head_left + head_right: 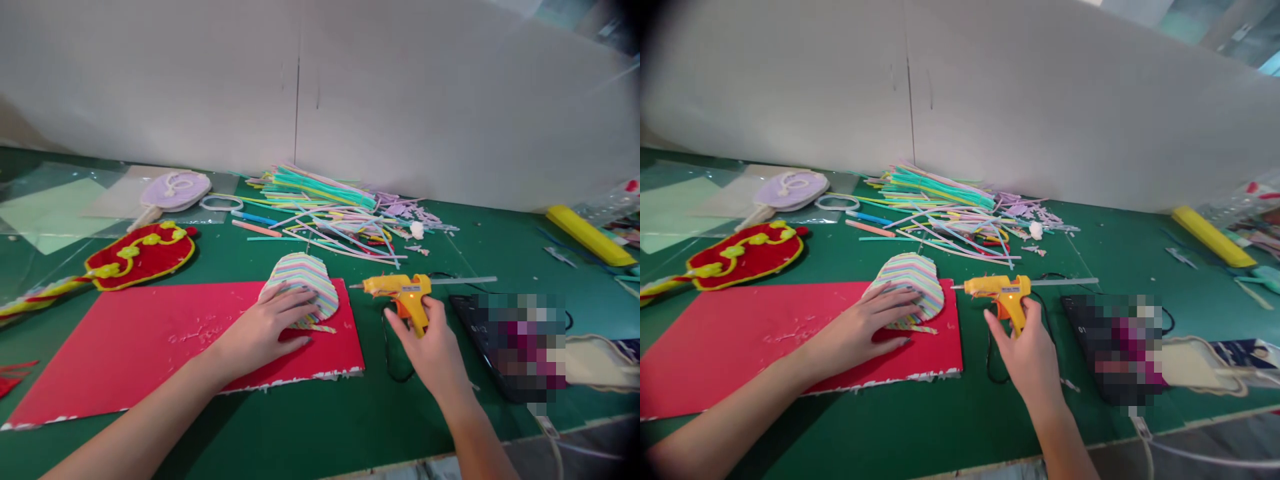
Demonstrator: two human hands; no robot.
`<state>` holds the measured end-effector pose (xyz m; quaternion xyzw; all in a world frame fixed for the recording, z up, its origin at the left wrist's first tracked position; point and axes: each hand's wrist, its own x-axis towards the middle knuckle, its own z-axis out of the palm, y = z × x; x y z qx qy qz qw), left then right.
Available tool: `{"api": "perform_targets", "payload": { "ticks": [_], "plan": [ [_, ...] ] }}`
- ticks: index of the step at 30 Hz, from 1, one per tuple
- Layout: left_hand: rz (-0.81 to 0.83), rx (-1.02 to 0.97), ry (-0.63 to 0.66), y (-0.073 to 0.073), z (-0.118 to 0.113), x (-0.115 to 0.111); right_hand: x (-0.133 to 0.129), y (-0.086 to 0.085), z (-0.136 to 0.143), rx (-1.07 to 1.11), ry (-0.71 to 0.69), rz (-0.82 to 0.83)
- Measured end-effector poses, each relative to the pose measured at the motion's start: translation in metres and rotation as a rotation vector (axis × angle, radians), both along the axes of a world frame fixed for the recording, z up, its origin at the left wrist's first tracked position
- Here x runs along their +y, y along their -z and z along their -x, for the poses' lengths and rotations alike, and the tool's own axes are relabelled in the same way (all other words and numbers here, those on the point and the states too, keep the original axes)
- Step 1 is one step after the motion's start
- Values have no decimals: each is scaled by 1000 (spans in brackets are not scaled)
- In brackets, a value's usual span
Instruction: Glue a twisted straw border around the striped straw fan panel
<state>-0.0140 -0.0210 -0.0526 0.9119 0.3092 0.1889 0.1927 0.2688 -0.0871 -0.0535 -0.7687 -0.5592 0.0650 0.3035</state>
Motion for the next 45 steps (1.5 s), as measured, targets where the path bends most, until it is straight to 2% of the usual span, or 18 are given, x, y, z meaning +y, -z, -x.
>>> {"api": "perform_targets", "payload": {
  "ticks": [4,6,8,10,13,17,19,23,26,28,32,36,45],
  "plan": [
    [8,-45,-25,-2,0,-2,-11,2,17,-35,-18,2],
    [56,-141,-77,-6,-1,-1,-14,1,21,-22,-31,4],
    [190,-292,-144,-12,-5,5,-14,-4,23,39,-108,8],
    [409,-446,-198,-20,-12,18,-10,-11,23,109,-203,-4],
    [761,-556,-160,-34,-30,46,-3,-18,22,141,-280,-36],
    [1039,-498,25,-52,-64,80,2,-20,28,113,-293,-73],
    [1111,-410,112,-62,-84,88,-1,-17,33,98,-292,-100],
    [1104,-185,177,-78,-128,93,-8,-12,42,69,-308,-146],
    [1083,-56,279,-82,-151,93,-12,-10,46,67,-293,-172],
    [1047,-4,310,-81,-158,94,-15,-11,46,69,-298,-182],
    [1053,30,340,-81,-160,93,-18,-15,43,73,-327,-185],
    [1051,27,315,-85,-158,90,-18,-18,43,66,-312,-203],
    [1014,67,280,-91,-156,85,-19,-15,42,64,-262,-167]
  ]
}}
